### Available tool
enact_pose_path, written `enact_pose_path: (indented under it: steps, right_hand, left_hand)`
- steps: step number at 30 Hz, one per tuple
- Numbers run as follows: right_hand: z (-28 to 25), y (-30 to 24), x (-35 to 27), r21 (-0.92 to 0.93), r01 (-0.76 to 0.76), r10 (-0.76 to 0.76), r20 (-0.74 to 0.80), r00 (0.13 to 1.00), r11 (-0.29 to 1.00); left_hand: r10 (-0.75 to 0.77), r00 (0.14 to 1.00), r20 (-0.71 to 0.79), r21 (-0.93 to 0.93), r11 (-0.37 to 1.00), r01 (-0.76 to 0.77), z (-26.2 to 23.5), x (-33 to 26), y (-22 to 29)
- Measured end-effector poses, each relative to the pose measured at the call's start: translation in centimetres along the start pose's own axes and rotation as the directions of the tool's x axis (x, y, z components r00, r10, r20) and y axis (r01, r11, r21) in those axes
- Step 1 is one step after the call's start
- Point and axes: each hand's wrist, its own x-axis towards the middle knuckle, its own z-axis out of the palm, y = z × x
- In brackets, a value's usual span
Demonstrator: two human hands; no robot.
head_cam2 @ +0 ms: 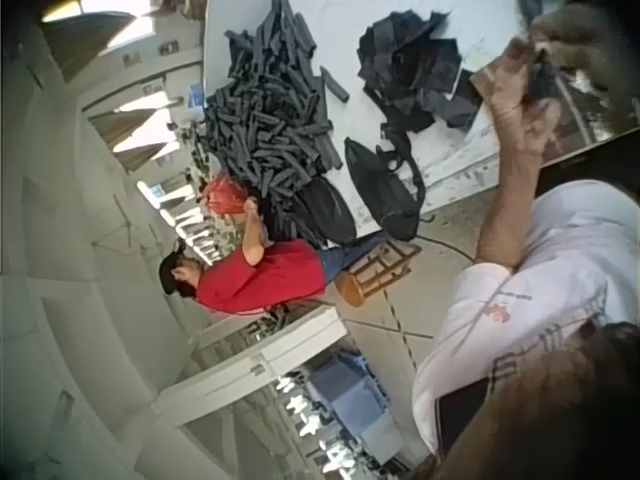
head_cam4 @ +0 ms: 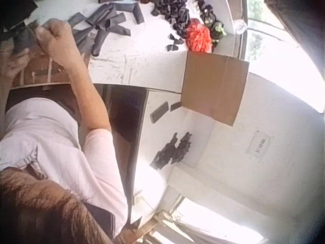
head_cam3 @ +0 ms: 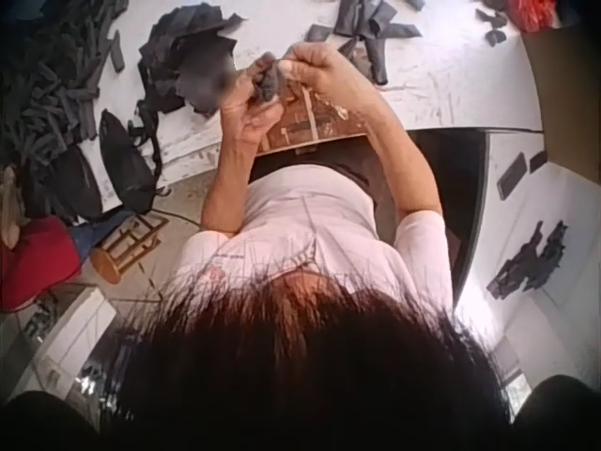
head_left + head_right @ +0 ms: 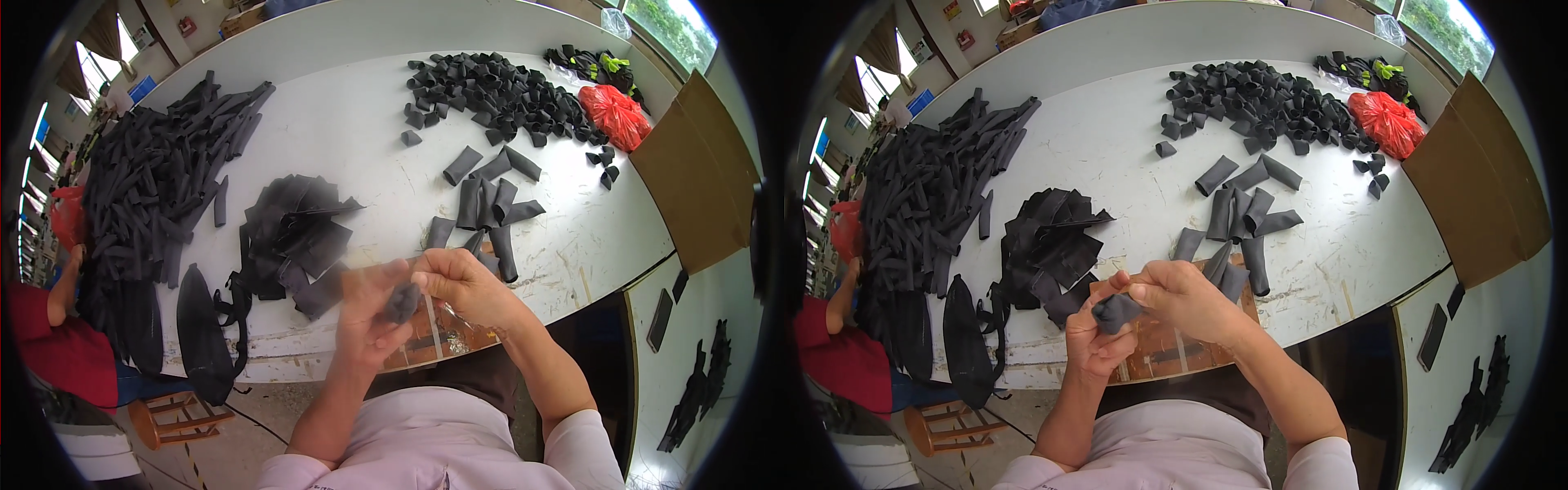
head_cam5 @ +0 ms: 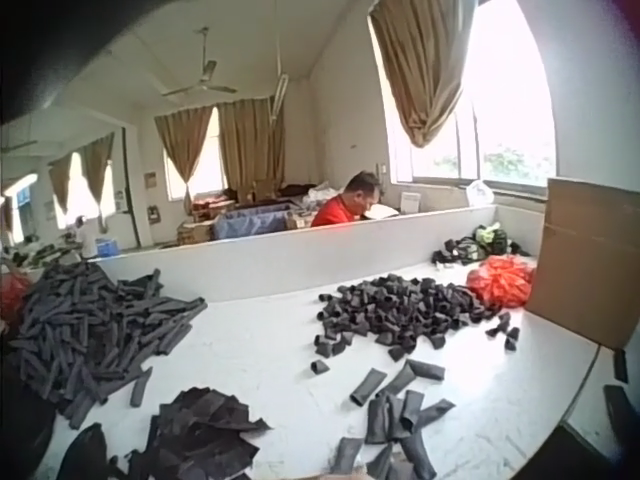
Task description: Applying adhesive to black foam strips using a small applicator and pressing them into shape.
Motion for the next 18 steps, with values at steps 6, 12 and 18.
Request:
enact_pose_path:
  steps: [6,12,18]
  right_hand:
    - [-0.6,5.2,-0.3,0.151,0.021,-0.001,-0.131,0.991,0.988]
    - [-0.5,2.9,-1.0,-0.186,0.015,-0.072,-0.302,0.951,0.982]
    - [1.5,-2.4,-2.2,-0.964,0.261,-0.522,0.204,0.828,0.038]
  left_hand:
    - [0.103,0.994,-0.046,0.547,0.835,-0.061,-0.5,0.0,-0.9]
    - [0.268,0.730,0.629,0.774,-0.297,-0.559,2.6,0.7,0.1]
    - [0.675,0.619,0.402,0.760,0.130,-0.636,3.6,-0.8,-2.1]
